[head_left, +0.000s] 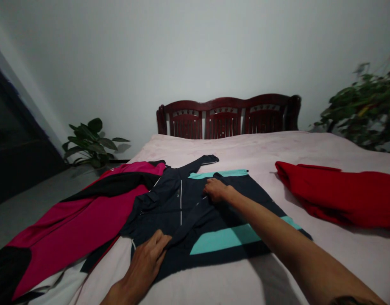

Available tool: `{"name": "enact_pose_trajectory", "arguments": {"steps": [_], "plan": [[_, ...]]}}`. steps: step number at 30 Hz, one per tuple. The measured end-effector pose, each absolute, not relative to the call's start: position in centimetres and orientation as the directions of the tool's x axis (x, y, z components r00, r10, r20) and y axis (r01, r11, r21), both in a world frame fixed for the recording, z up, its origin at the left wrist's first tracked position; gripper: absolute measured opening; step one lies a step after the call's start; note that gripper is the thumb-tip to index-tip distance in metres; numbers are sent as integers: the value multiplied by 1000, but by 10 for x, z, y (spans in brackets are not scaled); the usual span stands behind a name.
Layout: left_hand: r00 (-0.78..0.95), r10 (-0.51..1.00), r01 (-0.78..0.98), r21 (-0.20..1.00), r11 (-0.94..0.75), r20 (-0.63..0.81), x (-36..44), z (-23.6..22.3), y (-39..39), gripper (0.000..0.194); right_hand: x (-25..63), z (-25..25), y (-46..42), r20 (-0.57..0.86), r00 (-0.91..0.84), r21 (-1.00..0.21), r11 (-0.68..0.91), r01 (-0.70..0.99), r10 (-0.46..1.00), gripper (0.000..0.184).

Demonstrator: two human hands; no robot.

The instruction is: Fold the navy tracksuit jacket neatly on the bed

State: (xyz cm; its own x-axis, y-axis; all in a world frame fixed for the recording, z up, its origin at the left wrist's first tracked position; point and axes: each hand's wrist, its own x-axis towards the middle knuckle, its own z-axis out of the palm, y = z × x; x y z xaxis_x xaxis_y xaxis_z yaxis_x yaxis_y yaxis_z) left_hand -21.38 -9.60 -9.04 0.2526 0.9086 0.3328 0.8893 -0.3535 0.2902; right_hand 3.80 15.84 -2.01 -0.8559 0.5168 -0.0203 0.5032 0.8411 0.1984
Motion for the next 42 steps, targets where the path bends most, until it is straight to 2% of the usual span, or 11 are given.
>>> {"name": "enact_pose_trajectory", "arguments": {"steps": [3,7,9,15,20,25,28,30,35,38,42], "plan": [[214,921,906,286,-312,326,-214,-87,-93,38,72,6,149,95,-825,253,788,562,558,22],[162,940,909,326,-261,301,-214,-85,-95,38,137,21,108,474,-665,322,589,741,577,22],[167,944,904,339,-262,284,-214,-86,-100,37,172,8,79,548,-580,323,488,811,602,23],[182,955,919,305,-250,235,-216,-92,-114,39,243,-52,23,251,-479,265,416,870,841,28],[236,896,913,228,-337,376,-223,-91,-114,37,258,-57,12,389,-399,264,315,912,830,36],[367,854,886,141,-442,369,-237,-106,-117,44,272,-56,6,181,-507,89,499,862,843,50],[373,863,906,67,-418,341,-249,-112,-125,51,286,-49,1,90,-480,1,482,876,873,56],[374,863,918,-8,-396,339,-257,-114,-133,47,292,-45,-4,102,-488,-26,493,870,867,60],[430,882,903,-111,-416,191,-262,-124,-147,73,294,-65,-10,214,-643,82,642,762,736,77],[322,945,943,-116,-313,66,-253,-125,-136,82,288,-79,1,243,-660,178,636,751,711,69],[293,954,953,-105,-285,67,-234,-100,-105,80,287,-73,13,242,-660,258,609,750,711,56]]}}
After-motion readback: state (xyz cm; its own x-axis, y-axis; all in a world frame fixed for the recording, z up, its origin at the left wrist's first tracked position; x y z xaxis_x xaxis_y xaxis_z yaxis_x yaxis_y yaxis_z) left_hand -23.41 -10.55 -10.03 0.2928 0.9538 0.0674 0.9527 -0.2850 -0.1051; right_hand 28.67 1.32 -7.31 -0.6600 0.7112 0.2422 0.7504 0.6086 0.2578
